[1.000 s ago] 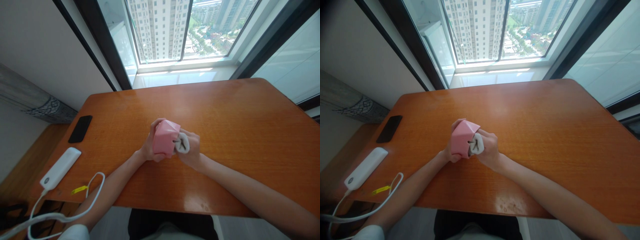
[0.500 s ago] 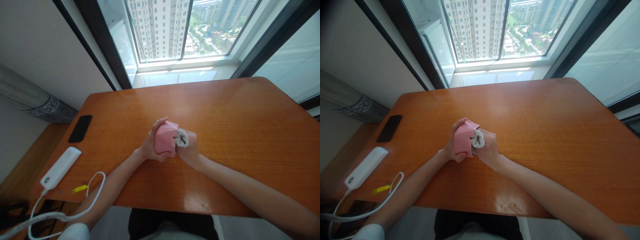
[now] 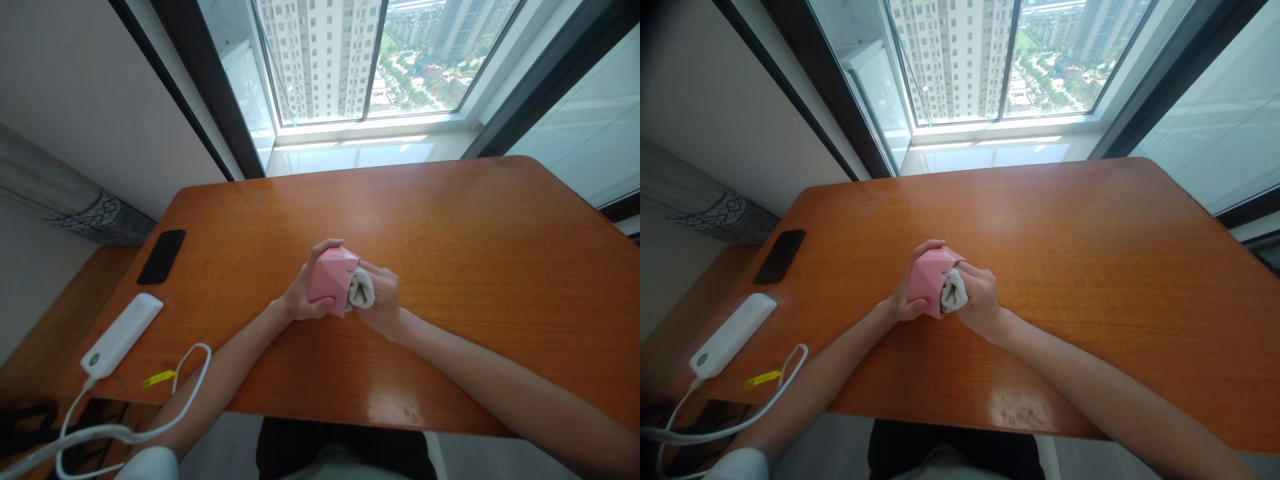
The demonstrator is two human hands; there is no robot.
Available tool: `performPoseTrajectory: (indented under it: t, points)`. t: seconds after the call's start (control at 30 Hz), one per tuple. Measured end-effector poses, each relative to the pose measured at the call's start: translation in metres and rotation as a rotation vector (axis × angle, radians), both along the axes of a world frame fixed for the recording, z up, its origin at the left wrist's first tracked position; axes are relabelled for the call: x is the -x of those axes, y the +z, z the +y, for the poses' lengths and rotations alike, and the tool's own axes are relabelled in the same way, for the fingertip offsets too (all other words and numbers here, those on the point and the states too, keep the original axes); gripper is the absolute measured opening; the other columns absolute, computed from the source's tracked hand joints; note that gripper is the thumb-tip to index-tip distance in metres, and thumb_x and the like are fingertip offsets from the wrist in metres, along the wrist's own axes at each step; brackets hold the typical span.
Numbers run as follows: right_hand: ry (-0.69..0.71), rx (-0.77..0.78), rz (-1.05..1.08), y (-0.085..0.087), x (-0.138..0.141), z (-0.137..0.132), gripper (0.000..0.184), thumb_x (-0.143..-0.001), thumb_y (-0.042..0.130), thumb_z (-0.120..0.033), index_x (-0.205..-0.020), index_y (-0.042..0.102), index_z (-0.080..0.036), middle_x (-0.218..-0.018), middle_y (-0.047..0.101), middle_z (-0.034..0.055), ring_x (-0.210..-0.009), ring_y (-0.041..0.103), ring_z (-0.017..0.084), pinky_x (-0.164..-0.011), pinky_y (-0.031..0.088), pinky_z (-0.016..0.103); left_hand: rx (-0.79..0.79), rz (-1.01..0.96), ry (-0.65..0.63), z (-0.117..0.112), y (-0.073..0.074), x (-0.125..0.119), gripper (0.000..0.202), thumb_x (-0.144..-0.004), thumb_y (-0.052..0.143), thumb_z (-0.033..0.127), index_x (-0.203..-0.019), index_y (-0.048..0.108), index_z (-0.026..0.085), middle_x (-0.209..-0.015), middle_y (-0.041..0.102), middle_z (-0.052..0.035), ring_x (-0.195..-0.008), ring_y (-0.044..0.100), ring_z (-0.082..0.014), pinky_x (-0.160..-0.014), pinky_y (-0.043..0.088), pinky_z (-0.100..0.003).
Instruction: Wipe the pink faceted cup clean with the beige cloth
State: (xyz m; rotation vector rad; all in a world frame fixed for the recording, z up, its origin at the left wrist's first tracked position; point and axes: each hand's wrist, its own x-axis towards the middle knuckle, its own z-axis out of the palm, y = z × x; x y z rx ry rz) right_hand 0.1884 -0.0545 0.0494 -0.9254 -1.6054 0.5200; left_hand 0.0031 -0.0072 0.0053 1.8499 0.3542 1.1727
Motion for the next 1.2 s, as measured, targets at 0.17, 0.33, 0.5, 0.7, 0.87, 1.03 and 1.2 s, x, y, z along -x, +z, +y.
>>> performPoseTrajectory:
  t: [0.17,0.33,0.5,0.7,0.87,1.03,1.2]
  points:
    - [0.041,0.011,0.027,-0.002,0.000,0.003,0.024,-0.090,0.062,-0.018,-0.067,0.058,-0.021,-0.067,0.060,-0.0033,-0.057,0.048,0.009,-0.054,0.038,0.022,-0.023,0.042,0.080,-0.001,-0.008,0.000,0.117,-0.085,0.083,0.075,-0.173,0.024,0.027,-0.149,0.061,-0.0189,-0.125,0.070,-0.0361,-0.111,0.058,-0.055]
    - [0.013,0.152,0.179,-0.009,0.003,0.006,0.028,-0.091,0.061,-0.017,-0.065,0.051,-0.022,-0.062,0.051,-0.0065,-0.056,0.040,0.009,-0.052,0.035,0.022,-0.277,0.090,0.224,0.004,-0.004,0.000,0.124,-0.074,0.094,0.072,-0.172,0.032,0.030,-0.159,0.051,-0.0192,-0.144,0.057,-0.0426,-0.120,0.052,-0.058]
    - [-0.020,0.005,0.090,-0.017,0.002,0.006,0.025,-0.090,0.062,-0.014,-0.066,0.057,-0.021,-0.063,0.056,-0.0060,-0.054,0.042,0.008,-0.052,0.036,0.021,0.085,0.094,0.017,-0.001,0.005,0.002,0.100,-0.094,0.071,0.078,-0.170,0.034,0.025,-0.138,0.068,-0.0142,-0.114,0.072,-0.0305,-0.102,0.060,-0.045]
    - [0.016,-0.014,0.071,-0.016,-0.002,0.010,0.025,-0.094,0.065,-0.017,-0.069,0.061,-0.021,-0.070,0.061,-0.0037,-0.059,0.049,0.009,-0.055,0.040,0.022,-0.191,0.142,0.216,0.000,-0.002,0.000,0.120,-0.081,0.090,0.070,-0.174,0.026,0.029,-0.154,0.055,-0.0187,-0.134,0.065,-0.0370,-0.113,0.058,-0.053]
    - [-0.010,-0.017,0.064,-0.019,-0.003,0.009,0.028,-0.095,0.064,-0.019,-0.068,0.058,-0.021,-0.067,0.058,-0.0041,-0.056,0.046,0.010,-0.053,0.038,0.023,-0.246,0.146,0.217,0.002,0.003,0.001,0.121,-0.077,0.093,0.069,-0.173,0.032,0.029,-0.152,0.056,-0.0178,-0.133,0.065,-0.0375,-0.111,0.059,-0.052]
    - [-0.037,-0.043,0.001,-0.020,-0.002,0.006,0.028,-0.093,0.063,-0.021,-0.066,0.059,-0.022,-0.064,0.059,-0.0036,-0.052,0.041,0.009,-0.050,0.037,0.023,0.108,0.100,-0.005,-0.001,0.005,0.004,0.100,-0.094,0.073,0.077,-0.171,0.035,0.026,-0.137,0.069,-0.0136,-0.108,0.073,-0.0286,-0.097,0.061,-0.043]
    - [0.003,-0.038,0.020,-0.016,-0.002,0.009,0.026,-0.095,0.062,-0.021,-0.069,0.061,-0.021,-0.069,0.064,-0.0019,-0.056,0.049,0.010,-0.053,0.040,0.023,-0.078,0.160,0.155,-0.001,-0.007,0.005,0.127,-0.077,0.093,0.070,-0.175,0.024,0.028,-0.152,0.060,-0.0187,-0.129,0.068,-0.0362,-0.112,0.058,-0.052]
